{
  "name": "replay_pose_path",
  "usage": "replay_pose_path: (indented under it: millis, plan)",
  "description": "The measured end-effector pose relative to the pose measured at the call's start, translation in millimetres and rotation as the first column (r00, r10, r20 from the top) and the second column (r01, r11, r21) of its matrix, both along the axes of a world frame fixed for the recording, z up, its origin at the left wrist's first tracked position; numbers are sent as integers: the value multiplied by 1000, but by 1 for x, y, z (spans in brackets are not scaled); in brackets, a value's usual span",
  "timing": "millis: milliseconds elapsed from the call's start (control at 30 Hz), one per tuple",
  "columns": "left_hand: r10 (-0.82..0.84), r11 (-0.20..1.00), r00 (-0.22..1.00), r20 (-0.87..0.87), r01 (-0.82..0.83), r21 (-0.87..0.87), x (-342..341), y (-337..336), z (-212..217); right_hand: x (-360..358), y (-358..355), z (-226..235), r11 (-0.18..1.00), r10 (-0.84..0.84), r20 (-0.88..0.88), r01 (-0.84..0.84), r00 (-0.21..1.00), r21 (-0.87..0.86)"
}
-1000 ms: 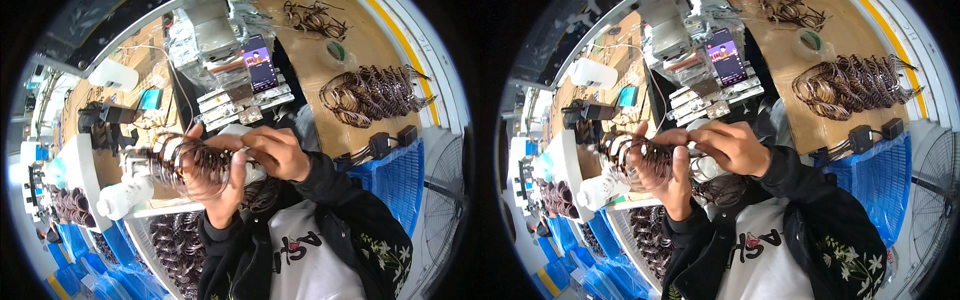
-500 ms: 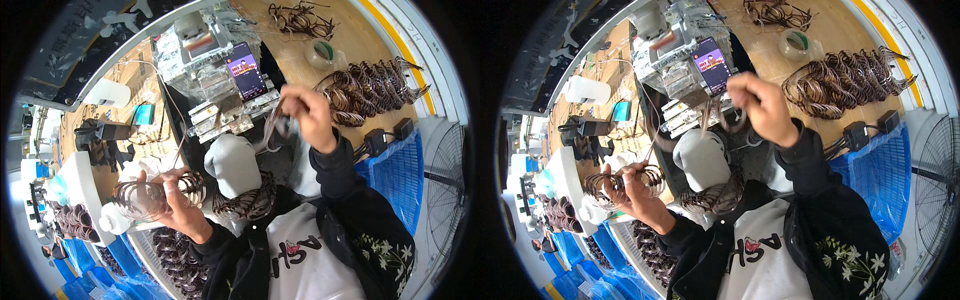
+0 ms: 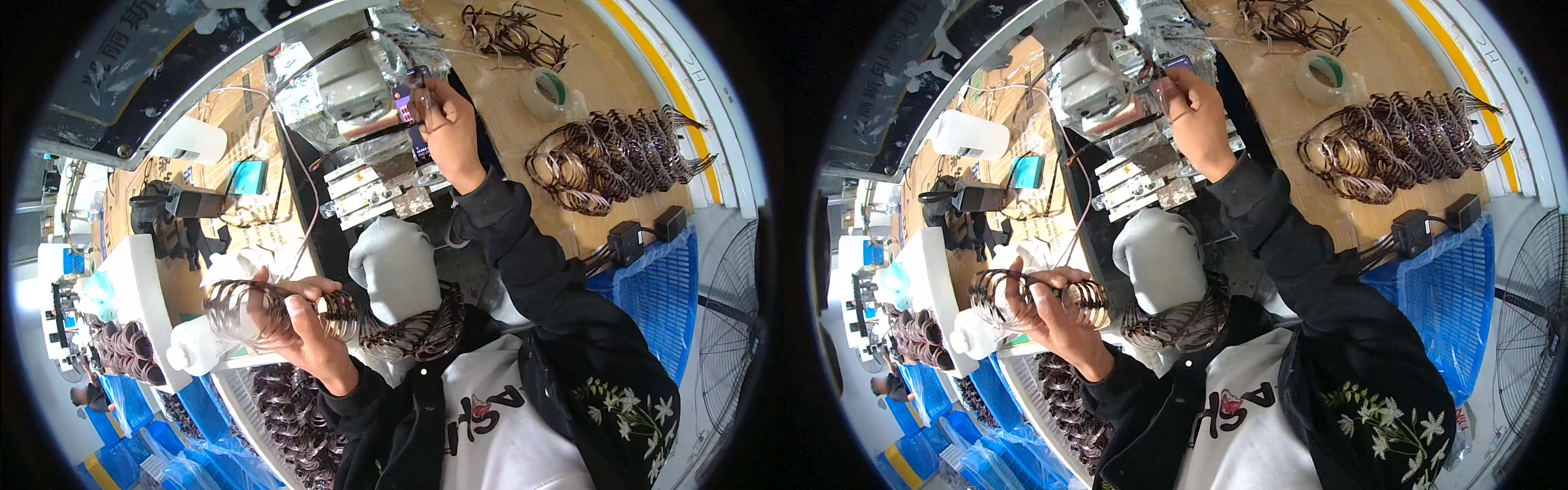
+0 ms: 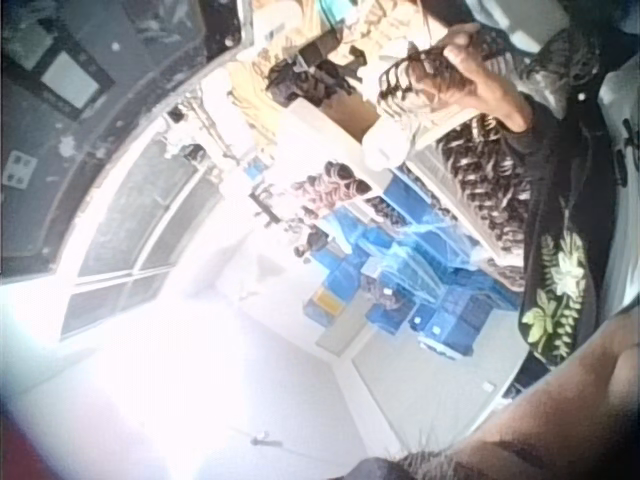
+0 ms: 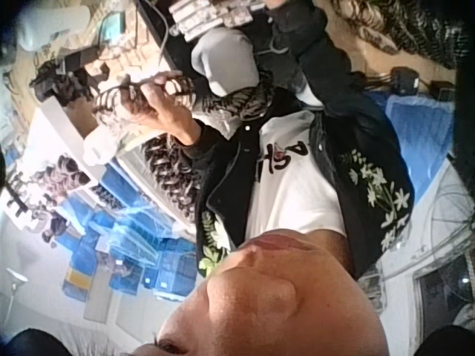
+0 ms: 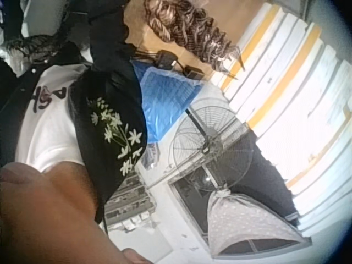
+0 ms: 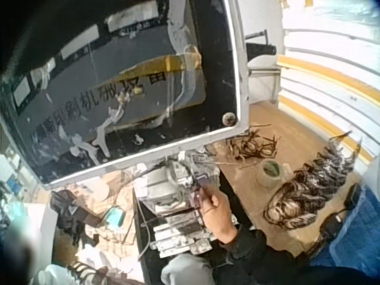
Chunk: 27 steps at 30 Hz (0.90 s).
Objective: The person repeatedly picks up coiled wire assemblies from a white bin, connects them to a testing fixture on the table, and returns them to the bin. The process is repeated for multiple units throughout the clip.
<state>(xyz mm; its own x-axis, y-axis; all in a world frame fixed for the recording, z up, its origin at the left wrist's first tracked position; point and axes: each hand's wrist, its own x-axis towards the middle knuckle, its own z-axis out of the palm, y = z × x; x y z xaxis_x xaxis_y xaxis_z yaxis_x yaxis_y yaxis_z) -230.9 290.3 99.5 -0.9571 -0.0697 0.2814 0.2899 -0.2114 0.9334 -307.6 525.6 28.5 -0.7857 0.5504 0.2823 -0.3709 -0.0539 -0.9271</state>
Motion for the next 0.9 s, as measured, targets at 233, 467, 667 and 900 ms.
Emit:
replay_pose_path:
  millis: [233,467,667,900]
  plan:
    - [-149,957,965,214,87,277,-12,5,-6,51,-24,21,997,-62,-119,67,991,40]
    - [-207,945,968,142,160,287,0,33,4,108,-79,36,839,-52,-129,113,990,533]
    - [-206,977,970,-126,197,-80,21,24,9,140,-93,45,907,221,83,-236,972,348]
    - [4,1000,998,68,-5,7,23,-4,10,192,-63,43,209,384,502,-603,775,770]
